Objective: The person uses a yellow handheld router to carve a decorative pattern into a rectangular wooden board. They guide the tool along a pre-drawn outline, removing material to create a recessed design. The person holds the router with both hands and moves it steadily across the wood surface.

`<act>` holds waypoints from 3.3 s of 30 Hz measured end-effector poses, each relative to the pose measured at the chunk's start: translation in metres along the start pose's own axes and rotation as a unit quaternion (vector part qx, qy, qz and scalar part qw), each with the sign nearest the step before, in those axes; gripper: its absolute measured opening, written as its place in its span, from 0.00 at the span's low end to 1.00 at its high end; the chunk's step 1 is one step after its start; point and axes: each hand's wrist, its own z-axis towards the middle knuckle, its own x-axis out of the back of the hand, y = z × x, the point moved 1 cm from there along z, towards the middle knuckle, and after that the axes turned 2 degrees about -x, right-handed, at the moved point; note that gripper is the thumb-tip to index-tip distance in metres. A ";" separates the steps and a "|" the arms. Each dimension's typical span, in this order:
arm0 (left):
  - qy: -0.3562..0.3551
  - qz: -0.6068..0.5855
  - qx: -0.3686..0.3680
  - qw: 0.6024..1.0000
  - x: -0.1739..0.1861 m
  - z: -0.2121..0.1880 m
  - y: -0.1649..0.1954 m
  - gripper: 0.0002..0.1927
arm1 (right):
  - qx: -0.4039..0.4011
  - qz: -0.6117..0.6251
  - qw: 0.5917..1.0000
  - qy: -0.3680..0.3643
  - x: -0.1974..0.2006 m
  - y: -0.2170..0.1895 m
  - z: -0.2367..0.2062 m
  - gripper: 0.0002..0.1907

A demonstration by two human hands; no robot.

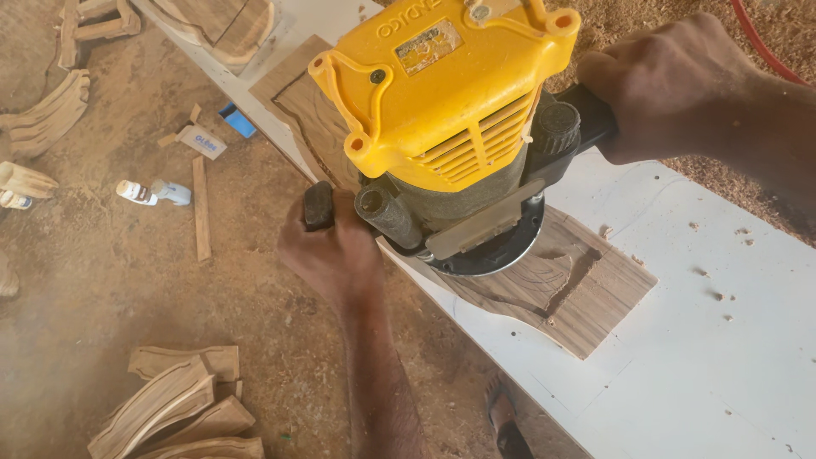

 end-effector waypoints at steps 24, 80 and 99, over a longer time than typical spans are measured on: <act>-0.010 -0.002 -0.002 1.000 0.004 -0.027 0.015 0.12 | 0.021 -0.002 1.000 0.012 -0.002 0.009 -0.026 0.17; -0.140 -0.043 -0.051 0.988 -0.034 0.059 -0.008 0.13 | -0.090 0.047 0.994 0.044 -0.009 -0.008 -0.037 0.09; -0.090 -0.017 -0.053 0.994 -0.019 0.055 -0.007 0.15 | -0.084 0.014 0.996 -0.028 0.003 -0.009 -0.007 0.12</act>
